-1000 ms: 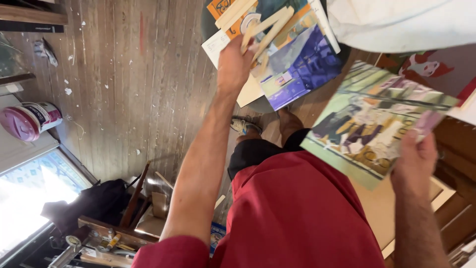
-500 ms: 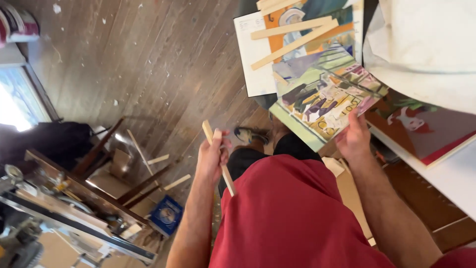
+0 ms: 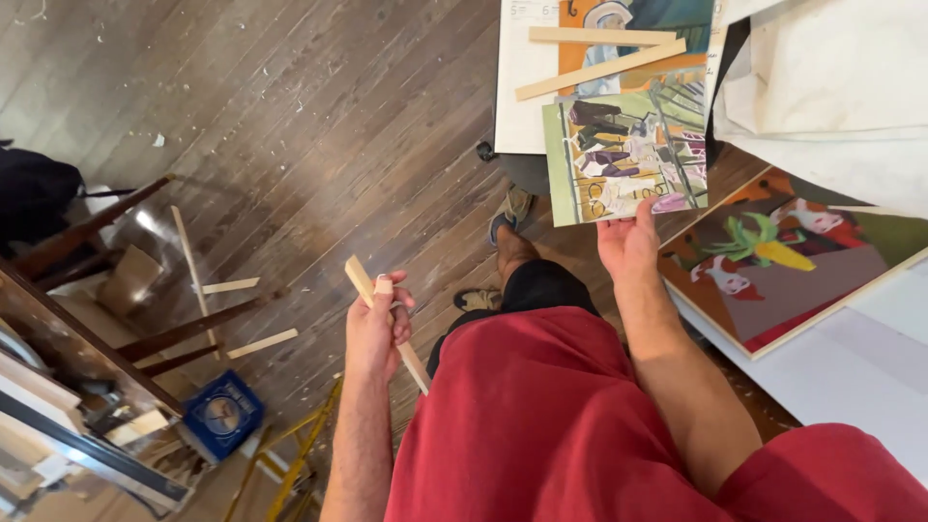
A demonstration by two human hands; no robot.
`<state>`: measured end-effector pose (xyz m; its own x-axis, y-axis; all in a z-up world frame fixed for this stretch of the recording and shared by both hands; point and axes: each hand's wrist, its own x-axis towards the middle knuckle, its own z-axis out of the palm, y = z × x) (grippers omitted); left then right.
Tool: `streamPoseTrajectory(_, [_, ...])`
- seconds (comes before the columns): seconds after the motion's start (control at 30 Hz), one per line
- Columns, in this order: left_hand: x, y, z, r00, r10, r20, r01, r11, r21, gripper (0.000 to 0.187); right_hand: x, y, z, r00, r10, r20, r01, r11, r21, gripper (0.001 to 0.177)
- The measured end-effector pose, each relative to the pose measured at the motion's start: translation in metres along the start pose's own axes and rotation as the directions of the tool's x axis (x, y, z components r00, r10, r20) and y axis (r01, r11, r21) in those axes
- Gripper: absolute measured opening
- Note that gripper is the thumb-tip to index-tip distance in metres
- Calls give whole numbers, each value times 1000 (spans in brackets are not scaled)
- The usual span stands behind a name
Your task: Cutting thin wooden strips to specific lengths using a manual miter trimmer for framing or model making.
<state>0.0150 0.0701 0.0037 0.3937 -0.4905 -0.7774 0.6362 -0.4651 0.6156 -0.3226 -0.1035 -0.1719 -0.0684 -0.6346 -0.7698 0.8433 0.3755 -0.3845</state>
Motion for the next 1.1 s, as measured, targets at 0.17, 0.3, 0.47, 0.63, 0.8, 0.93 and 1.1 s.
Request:
streamPoseTrajectory(0.17, [-34, -18, -41, 1000, 15, -23, -17, 995, -99, 28, -5, -11, -1, 984, 39, -175, -57, 994, -97, 54])
streamPoseTrajectory(0.3, [-49, -46, -69, 999, 40, -32, -45, 985, -168, 28, 12, -17, -18, 982, 97, -160, -128, 973, -191, 56])
streamPoseTrajectory(0.47, [-78, -92, -97, 996, 55, 68, -40, 978, -206, 32, 26, -18, -50, 934, 310, -175, -350, 704, -618, 64])
streamPoseTrajectory(0.63, [-109, -102, -127, 983, 106, 151, -59, 956, -286, 45, -79, 51, -33, 935, 356, -10, -110, 261, -959, 44])
streamPoseTrajectory(0.8, [-136, -106, -151, 919, 181, 351, -62, 944, -325, 49, -234, 155, 20, 677, 670, 304, 203, 226, -953, 51])
streamPoseTrajectory(0.93, [-152, -111, -164, 867, 234, 440, -109, 950, -292, 46, -306, 209, 41, 364, 811, 459, 164, 429, -888, 47])
streamPoseTrajectory(1.1, [-156, -106, -199, 866, 376, 328, -446, 878, 170, 31, -319, 235, 49, 327, 813, 482, 163, 453, -876, 36])
